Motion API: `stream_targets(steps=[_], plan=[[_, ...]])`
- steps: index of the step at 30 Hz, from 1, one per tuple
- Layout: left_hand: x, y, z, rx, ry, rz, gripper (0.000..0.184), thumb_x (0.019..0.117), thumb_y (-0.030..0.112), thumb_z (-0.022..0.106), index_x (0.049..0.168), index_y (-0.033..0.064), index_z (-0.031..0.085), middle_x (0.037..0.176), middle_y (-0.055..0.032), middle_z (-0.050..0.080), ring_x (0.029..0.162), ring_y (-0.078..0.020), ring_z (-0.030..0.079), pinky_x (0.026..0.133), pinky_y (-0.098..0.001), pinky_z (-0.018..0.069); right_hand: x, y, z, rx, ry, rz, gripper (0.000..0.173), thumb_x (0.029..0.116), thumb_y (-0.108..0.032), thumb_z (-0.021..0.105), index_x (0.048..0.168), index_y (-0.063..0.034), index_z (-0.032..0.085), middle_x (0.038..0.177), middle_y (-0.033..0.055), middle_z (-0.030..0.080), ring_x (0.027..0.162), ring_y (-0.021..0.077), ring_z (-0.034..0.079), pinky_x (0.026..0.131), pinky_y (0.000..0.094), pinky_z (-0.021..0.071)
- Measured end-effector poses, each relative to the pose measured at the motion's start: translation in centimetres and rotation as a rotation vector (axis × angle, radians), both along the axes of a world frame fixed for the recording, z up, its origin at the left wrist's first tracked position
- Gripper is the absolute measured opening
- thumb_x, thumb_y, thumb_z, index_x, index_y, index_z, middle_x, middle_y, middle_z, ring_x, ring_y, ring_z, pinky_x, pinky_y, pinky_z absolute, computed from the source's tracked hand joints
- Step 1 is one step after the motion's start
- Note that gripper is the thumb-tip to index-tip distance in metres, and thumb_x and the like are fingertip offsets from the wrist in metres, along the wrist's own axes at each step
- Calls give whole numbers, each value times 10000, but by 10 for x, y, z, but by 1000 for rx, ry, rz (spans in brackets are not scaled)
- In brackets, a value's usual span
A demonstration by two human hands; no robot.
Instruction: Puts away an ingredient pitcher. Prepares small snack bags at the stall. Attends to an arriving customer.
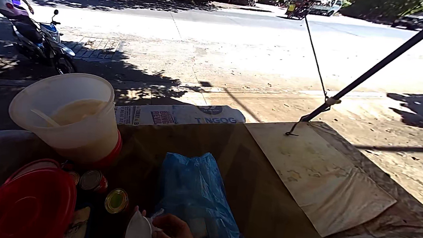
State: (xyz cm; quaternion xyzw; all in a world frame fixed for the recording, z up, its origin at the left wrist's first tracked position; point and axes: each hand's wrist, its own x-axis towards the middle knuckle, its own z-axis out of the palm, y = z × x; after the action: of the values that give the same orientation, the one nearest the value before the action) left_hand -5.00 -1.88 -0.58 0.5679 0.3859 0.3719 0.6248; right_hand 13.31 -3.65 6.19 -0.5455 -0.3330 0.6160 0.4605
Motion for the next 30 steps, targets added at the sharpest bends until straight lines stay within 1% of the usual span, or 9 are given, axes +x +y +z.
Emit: stream_targets(steps=[2, 4, 7, 10, 15, 19, 24, 26, 30], plan=[[-4, 7, 9, 171, 57, 59, 1122, 800, 331, 816, 1538, -175, 139, 1523, -336, 405, 1307, -257, 567, 1031, -372, 526, 2, -1, -5, 27, -61, 63, 326, 936, -73, 658, 1242, 41, 640, 1226, 157, 667, 1118, 188, 643, 969, 352, 534], [-1, 15, 24, 262, 131, 176, 1131, 800, 518, 807, 1505, -175, 257, 1489, -350, 436, 1377, -298, 492, 1116, -408, 452, 5, -5, -13, 45, -126, 125, 446, 923, -36, 654, 1353, 49, 573, 1368, 221, 584, 1242, 273, 597, 1037, 426, 518], [18, 28, 35, 282, 130, 316, 852, 783, 422, 824, 1344, -136, 511, 1329, -283, 574, 1280, -286, 531, 1097, -419, 444, 2, -10, -30, 110, -268, 159, 653, 866, -30, 735, 1464, 26, 482, 1455, 254, 517, 1301, 341, 575, 1045, 500, 532], [48, 32, 37, 347, 94, 263, 501, 769, 261, 808, 1091, -96, 666, 1127, -193, 697, 1214, -288, 587, 1106, -441, 422, -3, -10, -42, 221, -455, 123, 744, 834, -130, 814, 1470, 51, 472, 1436, 265, 539, 1319, 336, 566, 1092, 475, 499], [83, 19, 43, 510, 204, 245, 398, 804, 284, 726, 992, -66, 717, 1007, -127, 753, 1108, -257, 673, 1108, -487, 400, -9, -15, -64, 238, -660, -53, 535, 901, -170, 725, 1329, 116, 578, 1253, 231, 680, 1222, 276, 646, 1096, 417, 477], [91, 16, 55, 434, 263, 210, 453, 772, 260, 724, 1021, -119, 716, 1047, -181, 749, 1120, -311, 672, 1135, -500, 362, -1, -23, -26, 228, -680, 10, 506, 899, -92, 665, 1313, 180, 561, 1290, 315, 639, 1260, 365, 612, 1127, 436, 430], [96, 20, 47, 337, 355, 183, 536, 756, 275, 752, 1093, -139, 700, 1101, -223, 734, 1170, -319, 649, 1146, -442, 372, 2, -14, -82, 313, -668, -72, 582, 878, -169, 758, 1340, 120, 554, 1267, 228, 669, 1229, 253, 641, 1098, 393, 479], [97, 23, 46, 270, 411, 168, 592, 735, 255, 774, 1139, -166, 668, 1126, -247, 718, 1185, -316, 633, 1152, -410, 359, 6, -12, -87, 324, -674, -41, 611, 876, -172, 763, 1357, 132, 539, 1305, 247, 648, 1258, 277, 624, 1116, 396, 464], [102, 26, 62, 181, 454, 80, 655, 765, 216, 791, 1238, -194, 597, 1214, -298, 668, 1211, -337, 609, 1124, -380, 390, 15, -14, -45, 244, -653, 51, 627, 869, -95, 728, 1364, 205, 486, 1348, 351, 586, 1297, 403, 581, 1140, 471, 423]])
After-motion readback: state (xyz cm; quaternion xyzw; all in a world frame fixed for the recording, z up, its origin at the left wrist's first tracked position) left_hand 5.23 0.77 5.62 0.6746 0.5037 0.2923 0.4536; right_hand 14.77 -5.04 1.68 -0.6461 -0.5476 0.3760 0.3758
